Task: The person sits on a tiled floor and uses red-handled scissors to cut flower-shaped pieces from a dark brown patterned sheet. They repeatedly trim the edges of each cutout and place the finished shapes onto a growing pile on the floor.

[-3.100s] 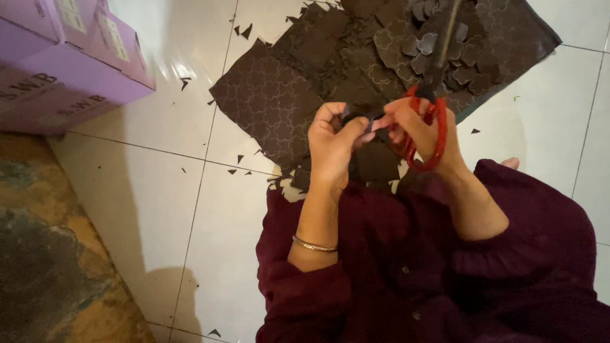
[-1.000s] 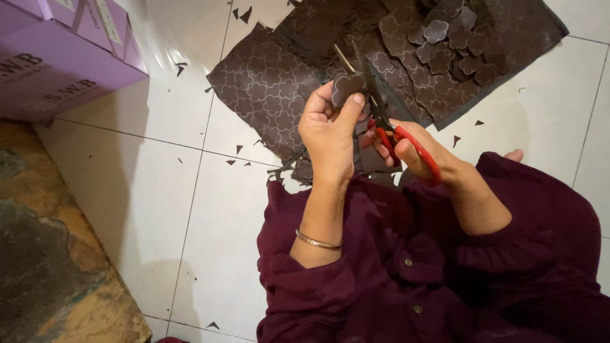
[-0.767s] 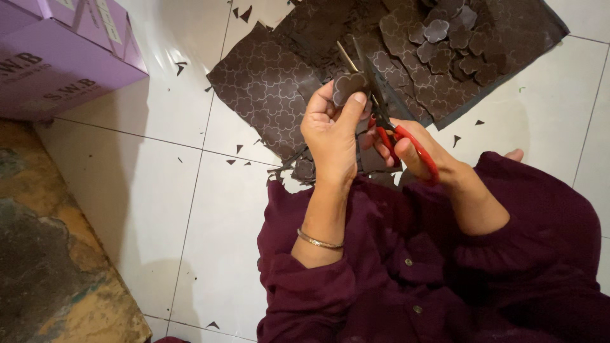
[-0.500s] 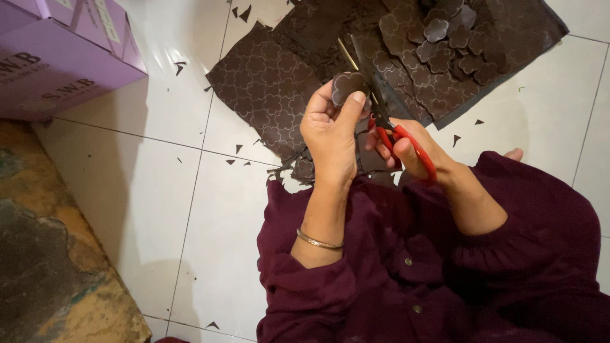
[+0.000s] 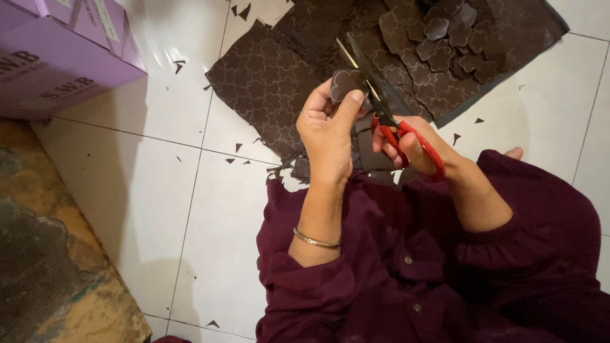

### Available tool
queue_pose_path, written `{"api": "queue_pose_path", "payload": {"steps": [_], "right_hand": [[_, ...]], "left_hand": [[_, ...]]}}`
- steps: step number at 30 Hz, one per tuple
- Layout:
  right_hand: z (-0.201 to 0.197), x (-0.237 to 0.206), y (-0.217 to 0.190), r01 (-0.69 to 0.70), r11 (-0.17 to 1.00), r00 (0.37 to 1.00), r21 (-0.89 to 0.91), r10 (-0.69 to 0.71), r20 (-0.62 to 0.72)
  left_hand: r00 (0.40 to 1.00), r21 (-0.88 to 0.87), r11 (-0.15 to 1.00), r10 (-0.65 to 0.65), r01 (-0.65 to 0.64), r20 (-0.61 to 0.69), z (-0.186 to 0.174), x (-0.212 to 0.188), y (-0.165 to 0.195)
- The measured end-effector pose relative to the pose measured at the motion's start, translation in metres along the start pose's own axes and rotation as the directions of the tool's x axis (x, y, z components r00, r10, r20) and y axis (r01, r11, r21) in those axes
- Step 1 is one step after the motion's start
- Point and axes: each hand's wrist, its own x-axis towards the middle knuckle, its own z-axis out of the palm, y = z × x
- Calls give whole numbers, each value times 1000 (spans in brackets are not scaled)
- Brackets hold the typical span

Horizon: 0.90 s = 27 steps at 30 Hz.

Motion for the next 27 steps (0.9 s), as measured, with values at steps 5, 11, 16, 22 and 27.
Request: {"api": "queue_pose_path", "payload": {"steps": [5, 11, 16, 22, 27], "right_hand": [[-7, 1, -1, 13, 1000, 999, -1, -13, 36], [-17, -2, -5, 6, 999, 996, -40, -2, 87], [-25, -4, -12, 18, 999, 987, -47, -11, 158], [-32, -7, -14, 44, 997, 982, -63, -31, 187], [-38, -12, -7, 0, 997, 988, -73, 11, 152]], "left_hand": [[1000, -5, 1000, -1, 1, 20, -2, 2, 2], [999, 54, 998, -42, 40, 35, -8, 6, 7], [995, 129, 988, -91, 84, 49, -13, 8, 14], [993, 195, 978, -88, 71, 83, -18, 10, 20], [987, 213, 974, -106, 79, 119, -23, 11, 26]]}}
